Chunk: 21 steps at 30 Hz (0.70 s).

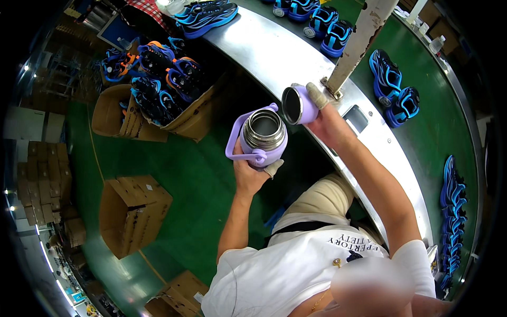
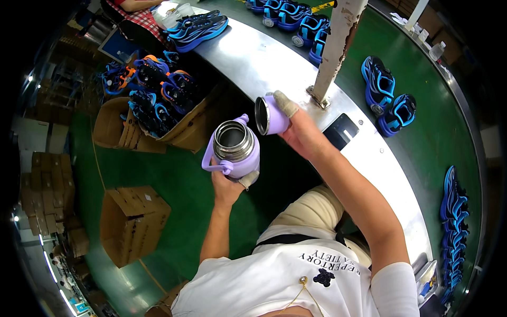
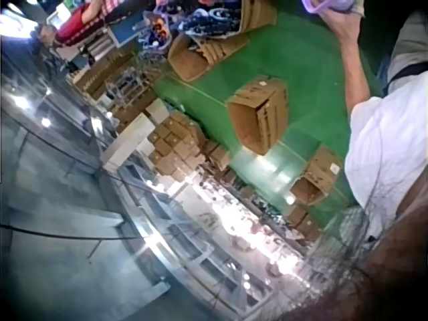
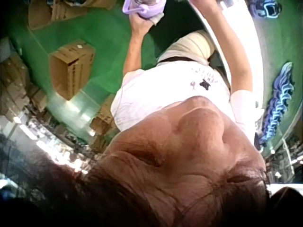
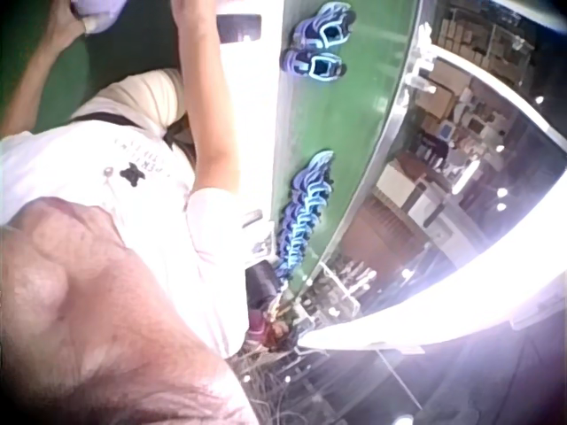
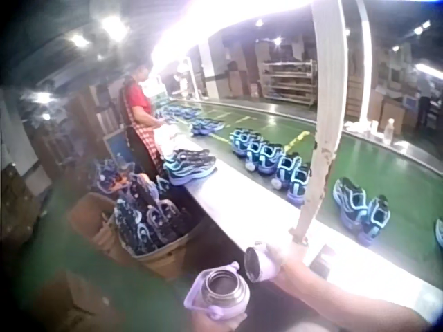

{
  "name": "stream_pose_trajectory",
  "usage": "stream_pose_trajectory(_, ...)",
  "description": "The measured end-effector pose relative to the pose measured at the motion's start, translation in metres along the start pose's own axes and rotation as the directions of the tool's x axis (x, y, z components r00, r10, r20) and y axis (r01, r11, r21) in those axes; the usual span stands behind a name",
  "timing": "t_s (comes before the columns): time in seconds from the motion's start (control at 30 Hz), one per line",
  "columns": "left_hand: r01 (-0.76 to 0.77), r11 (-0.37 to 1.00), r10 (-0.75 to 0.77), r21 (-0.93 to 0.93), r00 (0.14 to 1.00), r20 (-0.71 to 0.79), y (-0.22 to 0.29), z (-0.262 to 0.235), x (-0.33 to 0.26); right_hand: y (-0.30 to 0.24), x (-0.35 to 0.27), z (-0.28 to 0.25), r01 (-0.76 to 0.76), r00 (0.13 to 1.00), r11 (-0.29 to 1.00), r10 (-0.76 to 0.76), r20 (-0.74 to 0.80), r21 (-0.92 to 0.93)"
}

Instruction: The person wipes the upper and sides of several shoes with a cloth by hand, one at a time, before placing them onto a conveyor belt. The person also handles a water bottle at a workstation.

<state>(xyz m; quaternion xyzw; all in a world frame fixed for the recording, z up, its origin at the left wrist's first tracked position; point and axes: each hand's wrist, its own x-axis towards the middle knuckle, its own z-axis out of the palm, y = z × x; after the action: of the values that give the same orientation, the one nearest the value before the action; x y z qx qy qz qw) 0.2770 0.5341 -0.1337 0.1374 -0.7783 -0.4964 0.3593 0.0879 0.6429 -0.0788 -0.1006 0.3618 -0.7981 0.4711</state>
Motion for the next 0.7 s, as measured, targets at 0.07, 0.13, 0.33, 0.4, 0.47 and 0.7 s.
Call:
stream_pose_trajectory(0.07,0.009,1.000,-0.008,-0.014,1.000,0.017,0.003,0.003,-0.003,0.014,-0.008,-0.005,0.015,0.995,0.999,-0.018,0.099,0.033)
stream_pose_trajectory(0.13,0.027,0.998,-0.025,-0.053,0.999,0.046,0.007,0.009,-0.004,0.027,-0.014,-0.018,-0.009,0.992,1.000,0.011,0.124,-0.013)
stream_pose_trajectory(0.33,0.114,0.986,-0.108,-0.121,0.993,0.053,0.007,0.017,-0.010,0.034,-0.029,-0.032,-0.194,0.975,0.981,0.189,-0.120,-0.028)
stream_pose_trajectory(0.4,0.126,0.985,-0.120,-0.119,0.991,0.060,0.008,0.020,-0.009,0.032,-0.026,-0.043,-0.231,0.962,0.973,0.225,-0.155,-0.018)
stream_pose_trajectory(0.47,0.191,0.964,-0.178,-0.184,0.981,0.083,0.010,0.025,-0.007,0.029,-0.015,-0.056,-0.210,0.961,0.960,0.238,-0.143,0.187)
stream_pose_trajectory(0.7,0.168,0.967,-0.151,-0.189,0.983,0.102,0.006,0.038,0.003,0.022,0.001,-0.069,-0.225,0.967,0.962,0.241,-0.088,0.157)
